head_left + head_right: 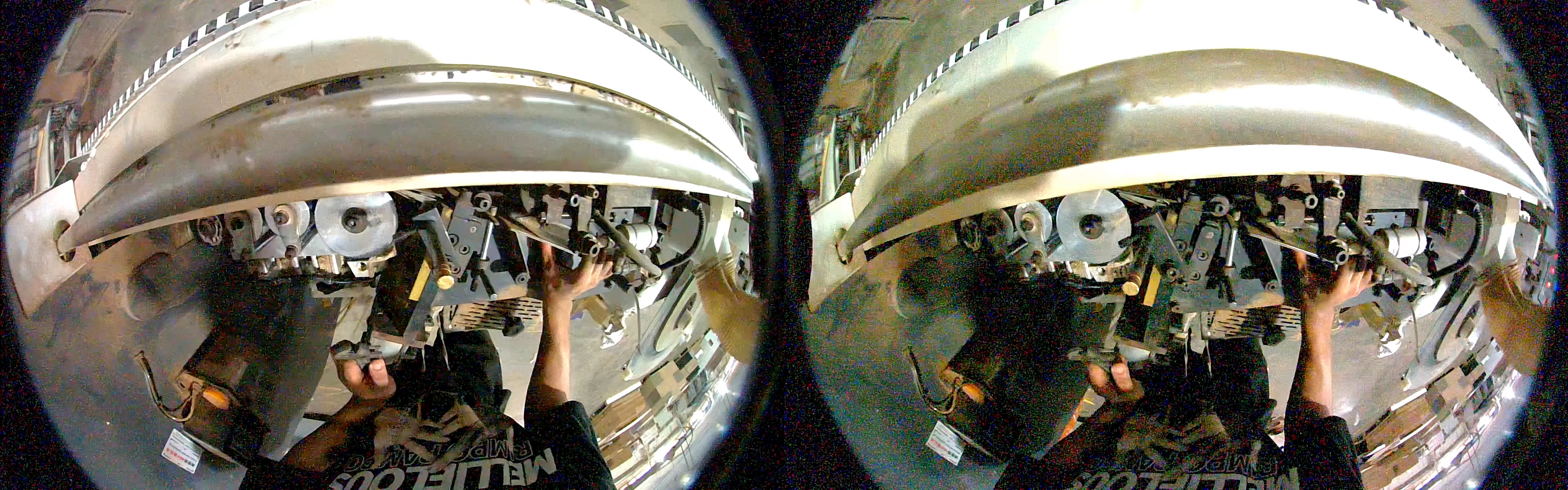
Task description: The person services a machine by adjusting mechanical components by hand and loosening and tightening parts using an adjustable wrench.
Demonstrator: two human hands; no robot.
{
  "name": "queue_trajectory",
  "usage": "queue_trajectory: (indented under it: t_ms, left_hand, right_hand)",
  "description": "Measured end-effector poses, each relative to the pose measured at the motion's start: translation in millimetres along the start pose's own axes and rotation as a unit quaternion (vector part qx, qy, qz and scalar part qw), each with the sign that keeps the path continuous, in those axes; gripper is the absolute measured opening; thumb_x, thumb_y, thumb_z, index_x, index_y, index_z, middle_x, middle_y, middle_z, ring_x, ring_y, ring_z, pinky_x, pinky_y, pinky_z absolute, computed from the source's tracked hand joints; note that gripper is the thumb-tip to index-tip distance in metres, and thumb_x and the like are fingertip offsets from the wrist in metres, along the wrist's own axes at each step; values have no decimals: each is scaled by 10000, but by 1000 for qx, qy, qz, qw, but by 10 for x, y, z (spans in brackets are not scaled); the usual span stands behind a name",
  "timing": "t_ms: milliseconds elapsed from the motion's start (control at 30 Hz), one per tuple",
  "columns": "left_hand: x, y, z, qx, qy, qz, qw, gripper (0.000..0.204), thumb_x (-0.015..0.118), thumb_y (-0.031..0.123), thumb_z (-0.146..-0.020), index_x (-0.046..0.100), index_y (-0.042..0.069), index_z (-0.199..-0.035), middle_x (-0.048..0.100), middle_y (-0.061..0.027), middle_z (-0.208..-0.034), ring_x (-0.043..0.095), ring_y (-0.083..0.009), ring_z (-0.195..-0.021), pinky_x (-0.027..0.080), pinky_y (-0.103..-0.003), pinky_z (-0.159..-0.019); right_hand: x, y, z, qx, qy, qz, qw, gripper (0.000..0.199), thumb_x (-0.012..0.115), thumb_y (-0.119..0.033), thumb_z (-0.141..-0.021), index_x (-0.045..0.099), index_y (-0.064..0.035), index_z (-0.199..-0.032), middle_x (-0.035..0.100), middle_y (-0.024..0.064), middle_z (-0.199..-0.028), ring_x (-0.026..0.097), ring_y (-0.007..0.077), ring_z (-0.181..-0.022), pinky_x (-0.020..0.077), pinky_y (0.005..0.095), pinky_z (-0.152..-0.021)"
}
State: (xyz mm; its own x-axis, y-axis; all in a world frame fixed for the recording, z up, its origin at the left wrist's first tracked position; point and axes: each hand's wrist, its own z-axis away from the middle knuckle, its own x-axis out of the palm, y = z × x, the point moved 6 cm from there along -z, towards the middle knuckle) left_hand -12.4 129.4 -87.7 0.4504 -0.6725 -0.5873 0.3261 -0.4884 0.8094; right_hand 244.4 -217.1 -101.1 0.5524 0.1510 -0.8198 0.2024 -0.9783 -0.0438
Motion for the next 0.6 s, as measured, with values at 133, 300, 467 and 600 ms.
queue_trajectory:
  t_ms: [133,300,467,600]
  left_hand:
    - [98,303,-25,448,165,-236,846,364,574,246,-973,528,-50,-1179,571,-204,-1042,565,-317,-804,498,-447,-685]
    - [17,431,-344,13,-43,7,999,353,598,255,-959,542,-41,-1143,570,-205,-1039,573,-308,-802,498,-429,-705]
    - [14,-90,8,-15,-45,15,999,365,646,269,-943,557,-33,-1127,587,-191,-966,580,-308,-778,504,-415,-701]
    - [177,42,159,361,168,-227,888,355,657,233,-931,554,-40,-1133,595,-173,-896,571,-324,-744,504,-430,-693]
  right_hand:
    - [-22,9,-33,-23,29,-16,999,776,867,-504,-733,599,-54,-1305,630,255,-1277,574,469,-1196,338,573,-1091]
    - [-28,96,9,-37,7,0,999,779,865,-517,-739,590,-57,-1304,629,193,-1304,544,440,-1220,366,571,-1029]
    - [-94,-173,-214,17,0,18,1000,779,850,-542,-752,601,-17,-1270,628,178,-1296,525,428,-1242,358,552,-1037]
    - [-42,-144,-174,7,4,47,999,767,848,-527,-755,600,8,-1245,628,200,-1263,518,442,-1218,354,570,-1031]
